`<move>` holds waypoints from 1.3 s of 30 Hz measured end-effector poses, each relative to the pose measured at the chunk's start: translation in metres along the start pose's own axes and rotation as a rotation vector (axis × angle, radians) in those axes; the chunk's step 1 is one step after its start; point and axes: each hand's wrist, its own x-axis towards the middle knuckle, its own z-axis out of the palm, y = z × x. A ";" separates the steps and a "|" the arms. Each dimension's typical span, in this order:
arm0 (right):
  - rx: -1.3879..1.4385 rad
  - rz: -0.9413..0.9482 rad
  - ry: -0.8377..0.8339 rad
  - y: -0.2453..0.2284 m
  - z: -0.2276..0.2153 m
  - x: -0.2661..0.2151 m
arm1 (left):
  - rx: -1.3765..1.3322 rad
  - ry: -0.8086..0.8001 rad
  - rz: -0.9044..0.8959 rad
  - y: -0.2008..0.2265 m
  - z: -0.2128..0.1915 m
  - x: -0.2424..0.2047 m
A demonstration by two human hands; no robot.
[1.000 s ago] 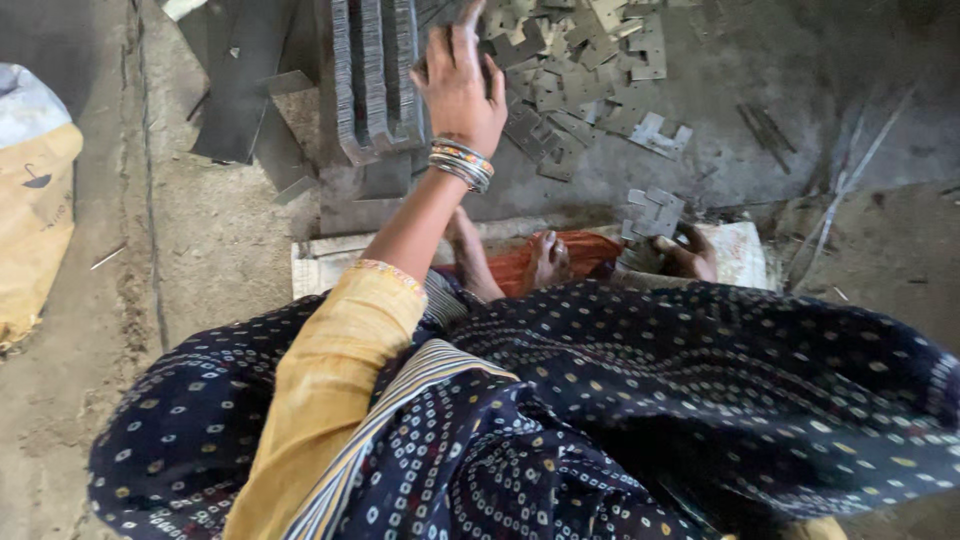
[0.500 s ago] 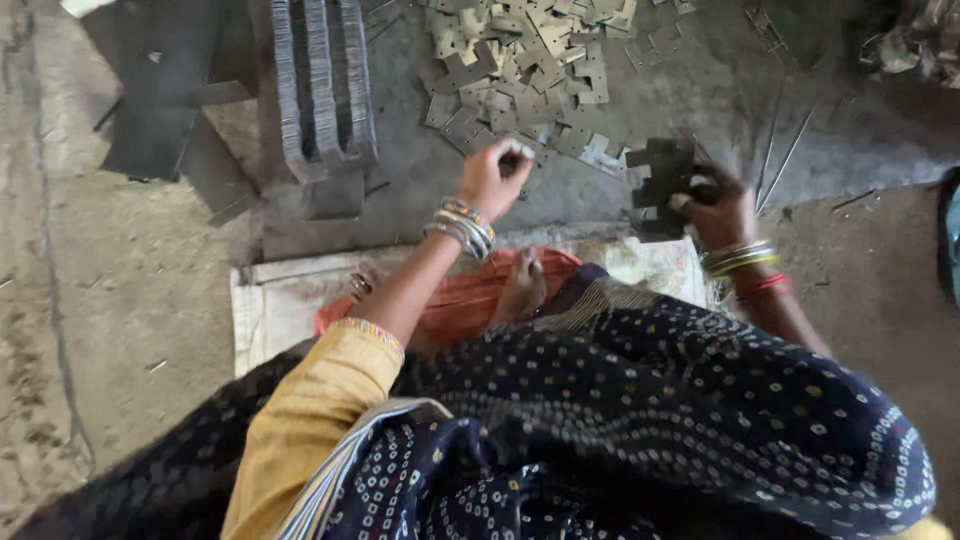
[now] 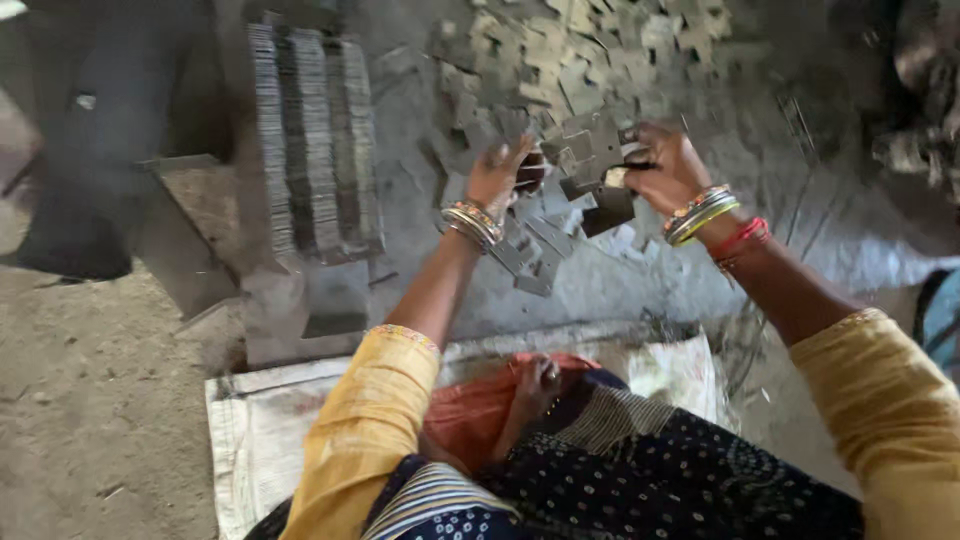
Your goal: The person sits on the floor and repeatedly strikes small metal parts with a hammer. They pick up individual pieces from a pile, place them on a metal block, and hit them with a hammer before stacking the finished pieces.
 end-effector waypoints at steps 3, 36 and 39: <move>0.100 -0.012 -0.021 -0.024 0.014 0.032 | -0.106 0.035 -0.013 0.033 0.007 -0.006; -1.037 0.004 0.142 0.101 0.055 -0.021 | -0.028 0.119 0.123 0.065 -0.054 -0.109; -1.208 -0.278 0.084 0.109 0.088 -0.003 | -0.080 0.096 0.077 0.051 -0.071 -0.087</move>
